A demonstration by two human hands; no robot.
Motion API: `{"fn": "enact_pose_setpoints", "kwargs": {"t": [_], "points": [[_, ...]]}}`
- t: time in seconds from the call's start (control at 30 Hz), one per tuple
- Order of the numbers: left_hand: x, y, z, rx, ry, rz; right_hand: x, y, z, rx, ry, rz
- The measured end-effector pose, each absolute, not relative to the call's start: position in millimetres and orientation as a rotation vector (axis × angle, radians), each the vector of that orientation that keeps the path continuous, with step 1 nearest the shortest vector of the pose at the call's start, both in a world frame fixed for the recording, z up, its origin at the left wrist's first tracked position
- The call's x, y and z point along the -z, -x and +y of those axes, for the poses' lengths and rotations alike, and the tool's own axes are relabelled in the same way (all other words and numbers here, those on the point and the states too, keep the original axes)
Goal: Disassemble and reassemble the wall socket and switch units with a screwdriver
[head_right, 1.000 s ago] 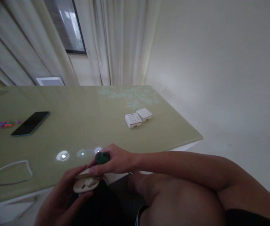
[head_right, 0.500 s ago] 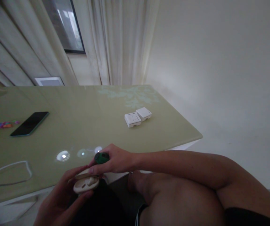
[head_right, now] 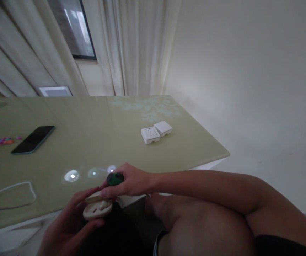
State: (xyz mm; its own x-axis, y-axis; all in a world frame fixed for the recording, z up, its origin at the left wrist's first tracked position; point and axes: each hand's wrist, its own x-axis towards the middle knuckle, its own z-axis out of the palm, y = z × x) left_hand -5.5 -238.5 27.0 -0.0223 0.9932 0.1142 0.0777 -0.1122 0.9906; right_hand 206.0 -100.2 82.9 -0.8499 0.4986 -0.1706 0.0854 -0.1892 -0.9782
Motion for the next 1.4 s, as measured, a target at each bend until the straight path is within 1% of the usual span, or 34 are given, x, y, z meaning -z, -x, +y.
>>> {"fn": "enact_pose_setpoints", "kwargs": {"t": [1.4], "points": [[-24.5, 8.1, -238.7, -1.285, -1.314, 1.247, -82.9, -206.1, -100.1, -2.175, 0.736, -1.767]]}}
